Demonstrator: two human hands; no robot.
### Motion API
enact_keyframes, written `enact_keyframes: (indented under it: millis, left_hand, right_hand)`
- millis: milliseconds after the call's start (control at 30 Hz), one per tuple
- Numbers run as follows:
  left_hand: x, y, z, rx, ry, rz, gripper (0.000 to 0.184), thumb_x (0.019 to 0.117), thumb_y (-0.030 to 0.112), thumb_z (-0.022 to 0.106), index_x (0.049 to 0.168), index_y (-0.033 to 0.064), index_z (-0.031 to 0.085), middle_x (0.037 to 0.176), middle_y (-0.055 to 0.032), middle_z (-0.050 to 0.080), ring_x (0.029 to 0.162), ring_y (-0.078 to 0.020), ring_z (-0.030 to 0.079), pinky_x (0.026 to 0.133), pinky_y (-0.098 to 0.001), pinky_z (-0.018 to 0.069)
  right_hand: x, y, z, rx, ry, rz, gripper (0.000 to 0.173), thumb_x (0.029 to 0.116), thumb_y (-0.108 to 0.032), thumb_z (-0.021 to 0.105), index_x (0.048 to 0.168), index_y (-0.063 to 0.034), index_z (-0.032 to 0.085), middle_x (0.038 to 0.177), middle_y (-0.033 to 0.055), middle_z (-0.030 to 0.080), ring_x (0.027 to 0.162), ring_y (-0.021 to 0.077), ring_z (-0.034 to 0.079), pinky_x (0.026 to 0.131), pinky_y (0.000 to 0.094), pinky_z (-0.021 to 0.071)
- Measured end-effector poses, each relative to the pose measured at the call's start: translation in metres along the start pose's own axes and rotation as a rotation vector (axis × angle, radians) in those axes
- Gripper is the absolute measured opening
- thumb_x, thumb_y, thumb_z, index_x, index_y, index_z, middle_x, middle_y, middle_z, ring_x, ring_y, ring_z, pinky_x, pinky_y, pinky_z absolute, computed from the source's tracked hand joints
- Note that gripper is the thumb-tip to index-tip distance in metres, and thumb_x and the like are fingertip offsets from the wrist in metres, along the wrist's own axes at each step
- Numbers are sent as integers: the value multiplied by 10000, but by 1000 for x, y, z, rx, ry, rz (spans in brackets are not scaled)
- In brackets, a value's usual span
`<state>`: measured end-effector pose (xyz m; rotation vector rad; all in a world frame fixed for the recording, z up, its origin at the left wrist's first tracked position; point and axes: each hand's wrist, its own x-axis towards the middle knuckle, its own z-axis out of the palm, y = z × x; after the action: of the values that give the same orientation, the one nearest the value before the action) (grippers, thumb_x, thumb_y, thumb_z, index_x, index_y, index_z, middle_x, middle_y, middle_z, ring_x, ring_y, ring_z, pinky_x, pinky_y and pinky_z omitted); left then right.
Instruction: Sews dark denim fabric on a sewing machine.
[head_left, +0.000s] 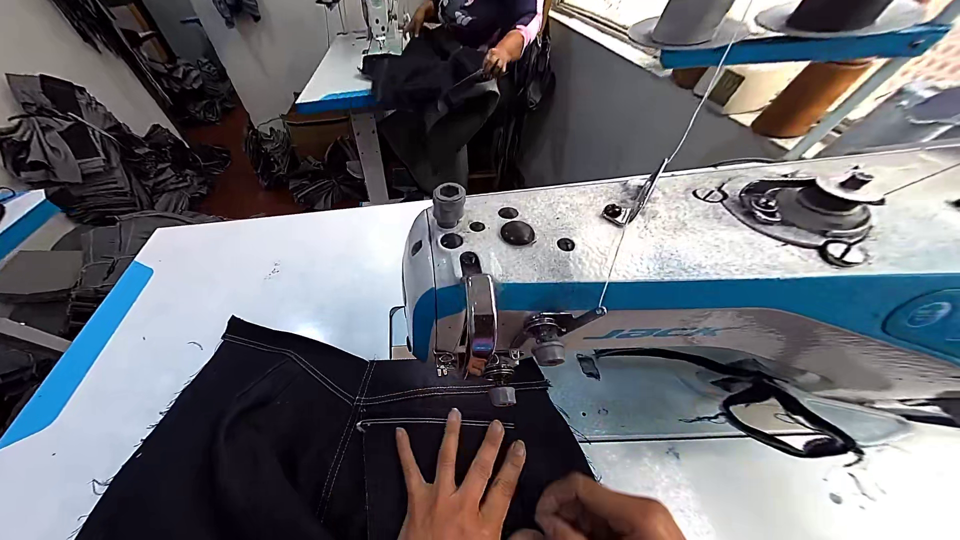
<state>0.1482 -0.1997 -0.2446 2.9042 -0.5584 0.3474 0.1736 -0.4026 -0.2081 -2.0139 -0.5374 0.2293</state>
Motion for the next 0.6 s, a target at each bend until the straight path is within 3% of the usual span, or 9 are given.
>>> enact_keyframes:
  millis: [133,200,300,400,500,600]
  left_hand:
    - [1,2,0,-3,14,-25,682,971,715,360,1505,322,522,1572,27,492,1458,-472,387,961,-879,240]
    - [4,-1,-8,-24,-34,-36,683,955,736,365,1502,357,518,1584,29,476,1463,-447,391,976,-855,261]
    - [11,-15,-25,-43,-156,-76,683,912,791,364,1500,460,474,1619,-35,422,1467,-430,387,982,-786,314]
    - [11,-25,-27,-112,-264,-102,773,863,843,395,1554,498,358,1673,-115,298,1506,-544,209,978,-920,107]
    - [9,-20,-24,-111,-259,-142,850,806,888,420,1560,503,343,1679,-115,283,1514,-548,174,968,-929,73]
    - [11,-12,-25,-110,-291,-196,875,793,899,419,1569,510,315,1690,-116,252,1522,-545,146,969,-926,57]
  right_hand:
    - [58,29,7,-368,294,-211,245,974,-294,586,1002,-121,757,830,-21,711,650,41,649,585,204,557]
    - [77,35,16,-536,342,-250,265,941,-308,581,928,-131,778,796,9,683,611,120,643,534,290,538]
    - [86,33,19,-591,318,-245,253,933,-306,588,883,-121,753,765,32,647,588,182,635,490,367,516]
    - [85,29,14,-596,256,-195,261,922,-315,622,895,-74,719,816,79,642,605,222,637,504,408,525]
    - [84,30,12,-634,248,-173,312,923,-353,630,875,-52,695,807,94,610,574,213,601,478,375,497]
    - [83,24,16,-689,246,-157,306,933,-314,652,857,-18,673,817,151,638,577,289,645,455,441,496]
